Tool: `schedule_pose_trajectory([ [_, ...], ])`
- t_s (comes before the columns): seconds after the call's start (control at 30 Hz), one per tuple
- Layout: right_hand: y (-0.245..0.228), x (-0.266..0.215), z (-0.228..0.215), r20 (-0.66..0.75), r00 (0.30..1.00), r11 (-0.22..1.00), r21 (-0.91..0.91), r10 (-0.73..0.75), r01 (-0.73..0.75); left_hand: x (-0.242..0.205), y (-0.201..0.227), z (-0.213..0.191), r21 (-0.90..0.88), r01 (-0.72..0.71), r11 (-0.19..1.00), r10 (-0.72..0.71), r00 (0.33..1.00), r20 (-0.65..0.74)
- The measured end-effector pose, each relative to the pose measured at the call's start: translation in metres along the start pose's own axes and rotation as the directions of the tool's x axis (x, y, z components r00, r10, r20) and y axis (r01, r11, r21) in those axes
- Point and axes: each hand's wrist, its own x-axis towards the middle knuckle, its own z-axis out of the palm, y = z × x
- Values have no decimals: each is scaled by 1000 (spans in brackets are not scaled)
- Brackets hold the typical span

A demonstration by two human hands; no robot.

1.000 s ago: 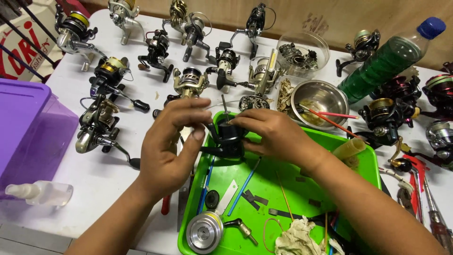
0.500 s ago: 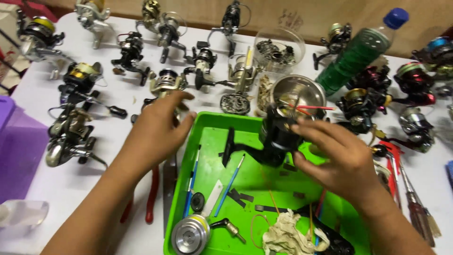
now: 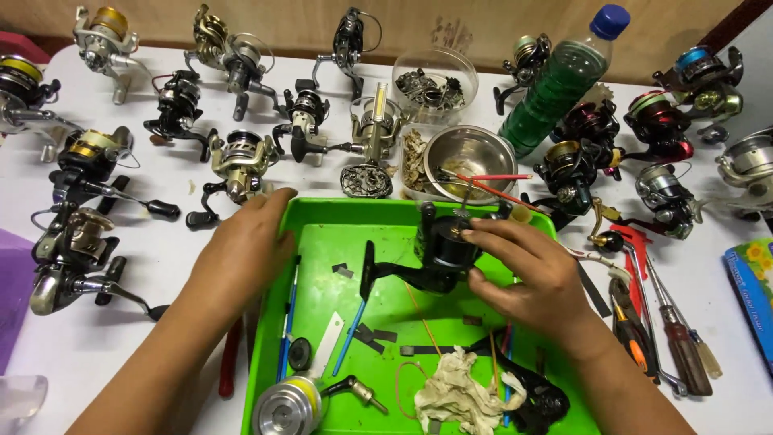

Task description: The person is performing maintenance on a fishing reel, which involves cleaning the parts, applying lubricant with a brush, and carefully reassembling the internal gears, washers, and the spool.

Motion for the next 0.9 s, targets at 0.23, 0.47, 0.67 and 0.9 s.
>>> schedule_pose_trajectory([
  [0.23, -7, 13, 5, 23, 998, 998, 24, -61, 60, -8, 29, -30, -95, -192, 977, 169, 964, -206],
  [0.47, -23, 42, -9, -76, 977, 980, -36, -197, 195, 46, 60, -13, -949, -204, 242, 593, 805, -22],
  [0.67, -15, 51, 2, -215, 939, 963, -28, -269, 269, 65, 98, -4, -983, -172, 59, 771, 634, -65],
  [0.9, -7, 37, 5, -188, 979, 979, 168, -85, 117, 65, 90, 38, -987, -144, 76, 588, 805, -72],
])
